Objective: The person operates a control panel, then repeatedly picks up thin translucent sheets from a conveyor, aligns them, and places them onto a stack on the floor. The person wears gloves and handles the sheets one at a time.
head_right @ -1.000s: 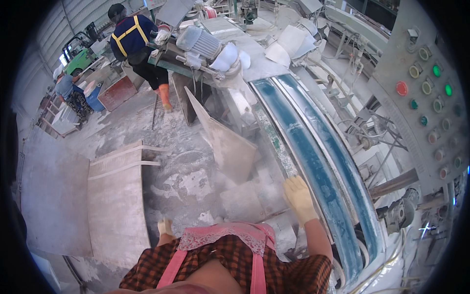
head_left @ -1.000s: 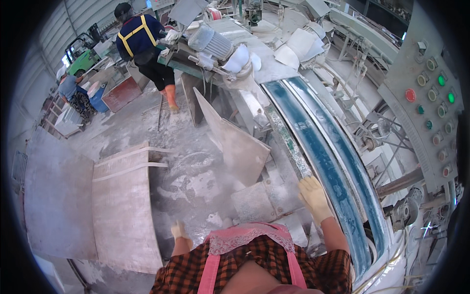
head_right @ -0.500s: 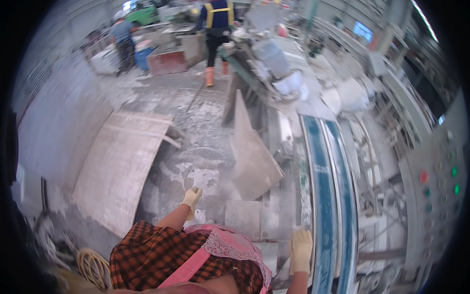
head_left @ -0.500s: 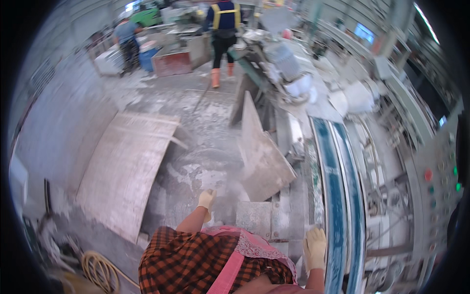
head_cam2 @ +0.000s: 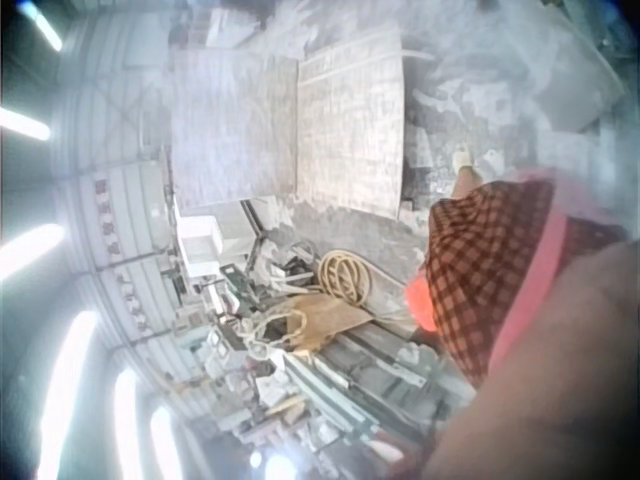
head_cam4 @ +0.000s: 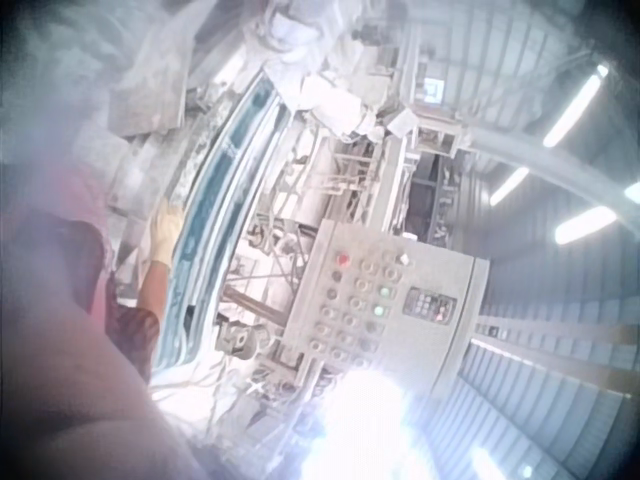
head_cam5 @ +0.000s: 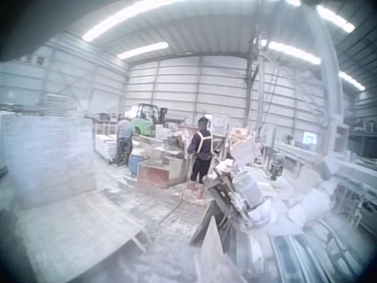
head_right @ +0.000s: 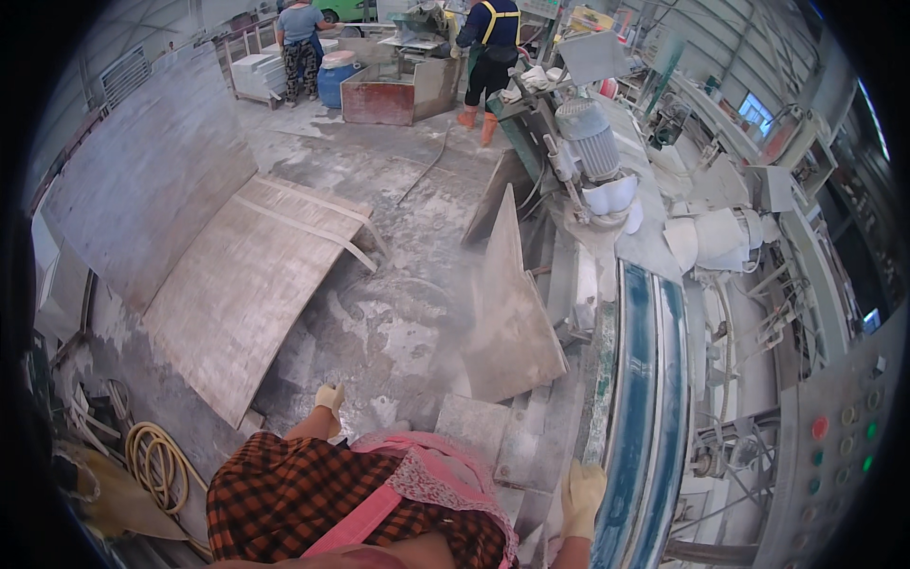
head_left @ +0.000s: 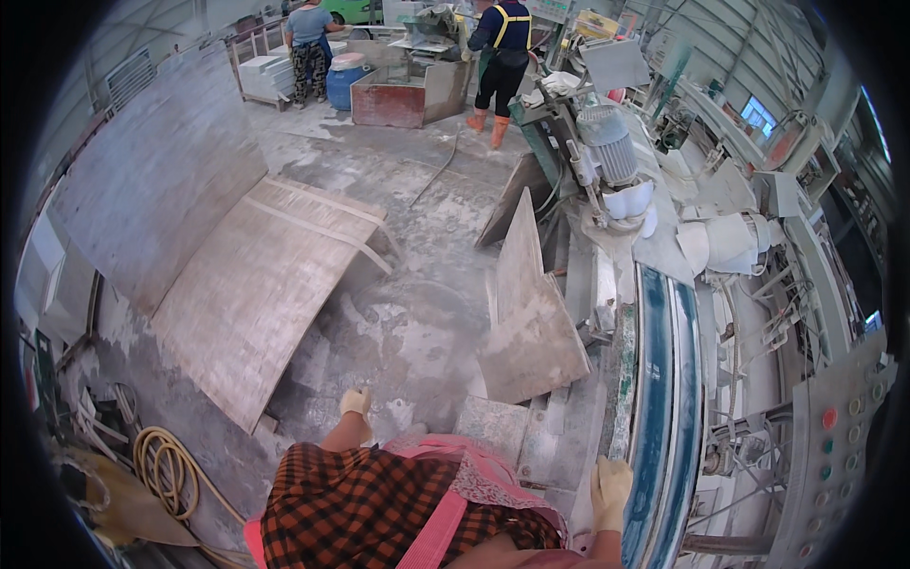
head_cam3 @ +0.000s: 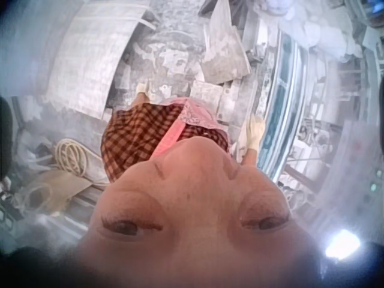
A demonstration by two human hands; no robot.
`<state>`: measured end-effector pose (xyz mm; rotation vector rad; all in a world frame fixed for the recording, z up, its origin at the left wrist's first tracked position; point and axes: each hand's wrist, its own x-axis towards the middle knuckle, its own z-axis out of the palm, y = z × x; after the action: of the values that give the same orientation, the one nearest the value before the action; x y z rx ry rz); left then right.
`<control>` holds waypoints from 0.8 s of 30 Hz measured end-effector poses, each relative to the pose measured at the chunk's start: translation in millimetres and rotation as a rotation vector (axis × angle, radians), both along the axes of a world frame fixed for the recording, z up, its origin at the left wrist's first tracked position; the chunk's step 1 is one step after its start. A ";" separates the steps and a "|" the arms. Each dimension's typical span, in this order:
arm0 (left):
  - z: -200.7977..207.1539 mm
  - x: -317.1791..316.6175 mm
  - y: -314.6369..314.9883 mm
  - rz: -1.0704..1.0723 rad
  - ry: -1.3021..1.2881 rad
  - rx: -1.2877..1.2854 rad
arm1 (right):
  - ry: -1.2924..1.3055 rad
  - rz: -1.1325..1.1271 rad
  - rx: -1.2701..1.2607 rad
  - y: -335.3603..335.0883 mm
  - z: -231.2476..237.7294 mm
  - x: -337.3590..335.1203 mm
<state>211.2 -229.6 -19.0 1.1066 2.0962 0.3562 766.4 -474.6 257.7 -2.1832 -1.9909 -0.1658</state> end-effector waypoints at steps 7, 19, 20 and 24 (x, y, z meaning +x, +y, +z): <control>-9.7 25.9 24.8 -0.059 -0.112 0.095 | 0.018 0.027 0.035 31.0 31.3 -9.1; 2.2 39.0 28.8 -0.121 -0.164 0.132 | -0.018 0.092 -0.044 29.9 34.1 3.1; 0.6 36.2 26.5 -0.111 -0.158 0.135 | -0.038 0.100 -0.046 30.3 33.0 4.8; -7.6 24.5 21.9 -0.108 -0.100 0.102 | -0.061 0.087 -0.053 31.2 25.1 10.2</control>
<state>235.7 -207.8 -26.6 1.2309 1.9403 0.4610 776.5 -443.4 282.8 -2.1427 -2.1423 -0.1713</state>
